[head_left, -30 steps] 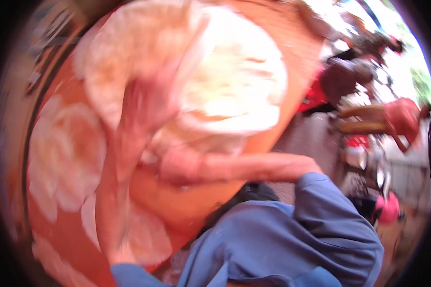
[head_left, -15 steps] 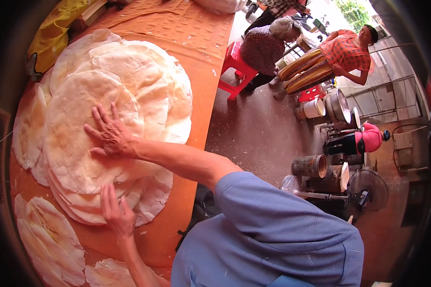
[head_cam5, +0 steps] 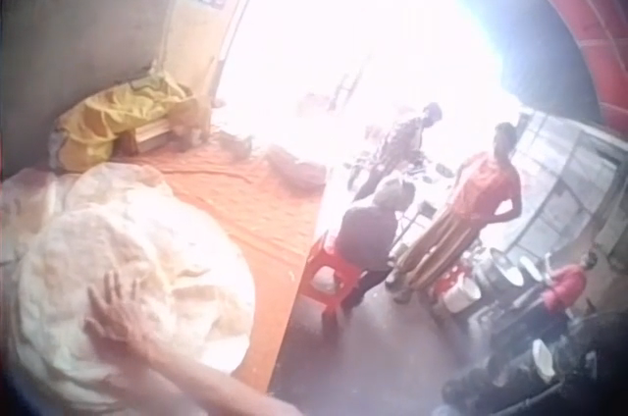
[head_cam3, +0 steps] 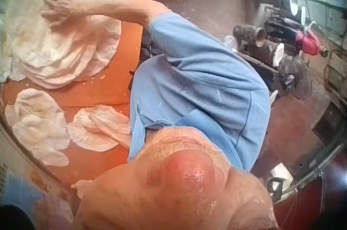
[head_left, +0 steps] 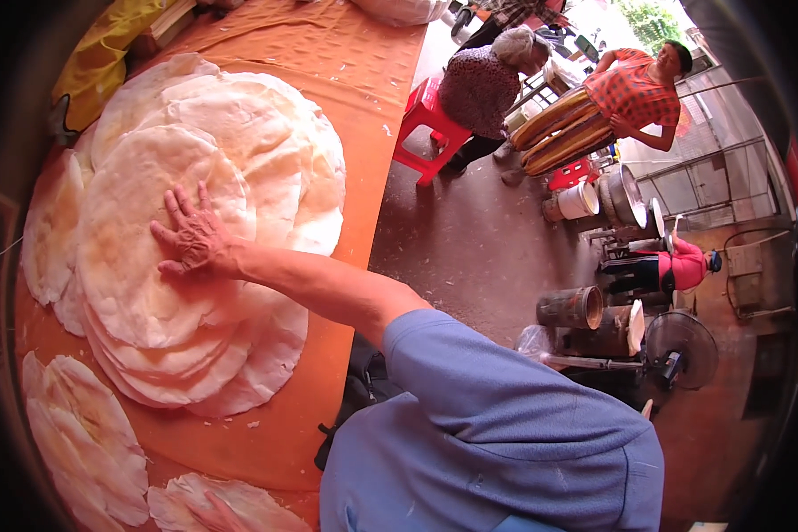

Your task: The person stacks large, flat dough discs by hand on a table, turning and positioning them to create a large pile. Later, the person covers the stack with a yellow patterned cloth.

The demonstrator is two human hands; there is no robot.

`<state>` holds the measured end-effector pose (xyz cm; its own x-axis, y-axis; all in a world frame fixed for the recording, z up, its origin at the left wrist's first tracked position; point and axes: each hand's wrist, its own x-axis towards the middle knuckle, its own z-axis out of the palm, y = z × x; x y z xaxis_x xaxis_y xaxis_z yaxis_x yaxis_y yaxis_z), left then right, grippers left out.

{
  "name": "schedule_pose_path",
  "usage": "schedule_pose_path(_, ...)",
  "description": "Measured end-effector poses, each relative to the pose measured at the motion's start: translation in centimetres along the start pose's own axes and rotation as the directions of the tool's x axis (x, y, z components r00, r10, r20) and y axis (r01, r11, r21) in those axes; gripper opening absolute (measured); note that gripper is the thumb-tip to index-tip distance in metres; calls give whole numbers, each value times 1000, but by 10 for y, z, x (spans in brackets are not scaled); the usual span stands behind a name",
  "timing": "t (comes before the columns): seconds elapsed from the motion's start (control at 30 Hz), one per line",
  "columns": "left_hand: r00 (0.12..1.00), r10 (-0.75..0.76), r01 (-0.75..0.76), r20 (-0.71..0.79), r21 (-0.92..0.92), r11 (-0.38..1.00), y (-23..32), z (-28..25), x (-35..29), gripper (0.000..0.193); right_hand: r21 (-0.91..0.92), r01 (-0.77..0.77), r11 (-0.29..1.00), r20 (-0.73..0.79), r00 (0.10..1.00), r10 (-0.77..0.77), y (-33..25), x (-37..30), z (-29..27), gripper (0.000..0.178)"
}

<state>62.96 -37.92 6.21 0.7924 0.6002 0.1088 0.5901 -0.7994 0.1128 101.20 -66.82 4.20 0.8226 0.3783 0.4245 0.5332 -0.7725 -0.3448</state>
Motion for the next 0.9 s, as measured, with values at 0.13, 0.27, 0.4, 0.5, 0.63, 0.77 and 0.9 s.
schedule_pose_path(0.13, 1000, 21, -21, -4, -74, 997, 3, -4, 1, 41, 93, 36, 995, -157, 987, -21, -41, -15, -31, 54)
schedule_pose_path(0.27, 1000, 2, -7, -26, -195, 981, 2, -32, -3, 41, 549, -41, 835, 191, 978, -78, -137, -67, -36, 45)
schedule_pose_path(0.4, 995, 51, -9, 82, -443, 897, 37, -65, -9, 41, 713, -639, 288, 687, 718, -110, -178, -103, -51, 60)
schedule_pose_path(0.5, 963, 96, 71, 252, -582, 810, 59, -81, -22, 41, 520, -853, -54, 849, 523, -74, -219, -104, -70, 61)
schedule_pose_path(0.63, 829, 308, 88, 468, -652, 753, 94, -51, -54, 41, 495, -740, 456, 821, 570, 34, -219, -111, -16, 47)
schedule_pose_path(0.77, 860, 487, -285, 155, -645, 709, 119, -52, -65, 42, 925, -10, 379, -29, 995, 99, -229, -114, 3, 12)
schedule_pose_path(0.9, 931, 347, -305, -118, -774, 555, 137, -76, -54, 43, 896, -237, 375, 260, 966, -11, -186, -7, -105, 24)
